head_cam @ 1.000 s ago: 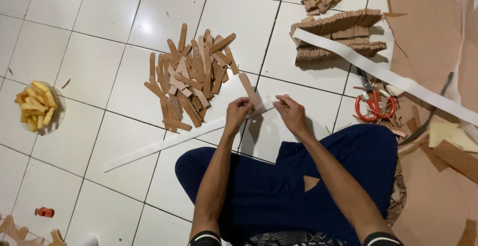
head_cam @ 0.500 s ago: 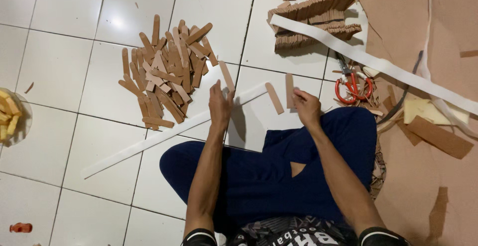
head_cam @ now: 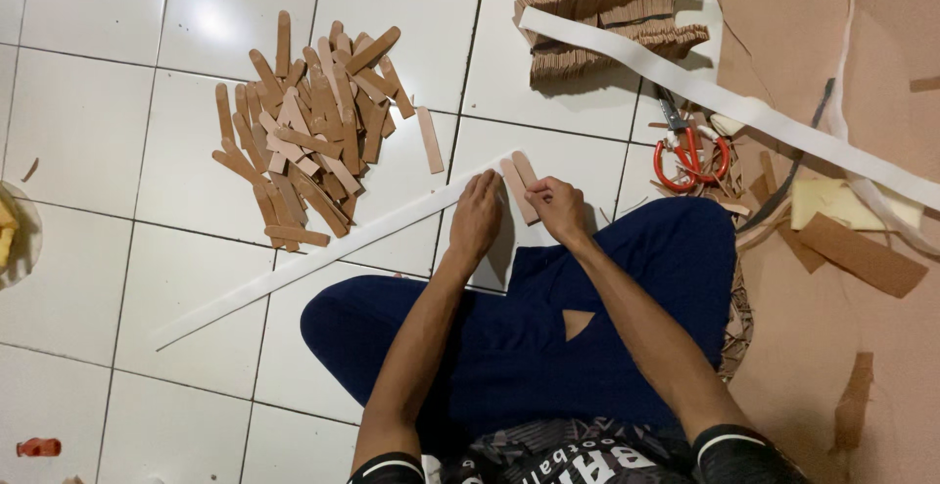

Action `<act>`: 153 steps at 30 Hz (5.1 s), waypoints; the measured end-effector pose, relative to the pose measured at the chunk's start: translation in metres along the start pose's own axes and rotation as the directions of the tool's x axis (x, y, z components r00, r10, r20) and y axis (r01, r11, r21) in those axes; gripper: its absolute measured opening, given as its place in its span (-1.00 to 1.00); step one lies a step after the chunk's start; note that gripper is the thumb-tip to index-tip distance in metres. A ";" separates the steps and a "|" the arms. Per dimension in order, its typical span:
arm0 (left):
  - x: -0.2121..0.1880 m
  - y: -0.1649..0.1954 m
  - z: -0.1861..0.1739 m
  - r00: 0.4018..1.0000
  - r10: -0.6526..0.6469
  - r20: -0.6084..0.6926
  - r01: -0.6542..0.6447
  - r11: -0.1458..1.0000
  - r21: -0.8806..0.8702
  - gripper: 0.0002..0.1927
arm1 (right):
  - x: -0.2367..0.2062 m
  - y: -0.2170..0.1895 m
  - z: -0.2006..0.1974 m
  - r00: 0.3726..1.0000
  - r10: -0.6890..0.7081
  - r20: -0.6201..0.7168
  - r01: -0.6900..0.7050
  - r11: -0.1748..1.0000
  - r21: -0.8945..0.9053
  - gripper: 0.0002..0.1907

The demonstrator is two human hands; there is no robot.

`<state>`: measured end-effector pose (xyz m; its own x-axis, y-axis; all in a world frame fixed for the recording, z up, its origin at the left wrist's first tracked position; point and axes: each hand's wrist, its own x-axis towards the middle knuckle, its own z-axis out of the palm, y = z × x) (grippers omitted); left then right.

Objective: The person sits on the floor and assembles small wooden pieces by placing them onto a white adhesive strip. They use scissors to cut the white strip to length and then arrange the wooden pieces in a row along the strip.

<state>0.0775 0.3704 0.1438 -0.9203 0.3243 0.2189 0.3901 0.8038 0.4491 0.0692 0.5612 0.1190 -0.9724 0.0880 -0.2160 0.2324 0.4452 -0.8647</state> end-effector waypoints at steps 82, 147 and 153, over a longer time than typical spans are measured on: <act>-0.010 0.005 -0.010 0.981 -0.185 -0.054 0.179 0.978 -0.109 -0.60 | -0.004 -0.013 0.022 0.999 -0.031 -0.019 0.033 0.997 0.067 -0.80; 0.030 -0.080 -0.061 0.765 -0.642 -0.050 0.541 0.684 -0.490 -0.69 | -0.015 -0.049 0.015 0.998 -0.046 -0.048 0.050 0.995 0.088 -0.71; -0.004 0.012 -0.038 0.844 -0.435 0.313 0.530 0.592 -0.607 -0.69 | -0.004 -0.028 0.013 0.984 0.095 0.150 -0.142 0.929 0.343 -0.71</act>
<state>0.0873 0.3599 0.1807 -0.9561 0.0799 -0.2818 -0.2387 0.3452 0.9076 0.0672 0.5363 0.1383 -0.9320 -0.0051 -0.3625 0.3604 0.0955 -0.9279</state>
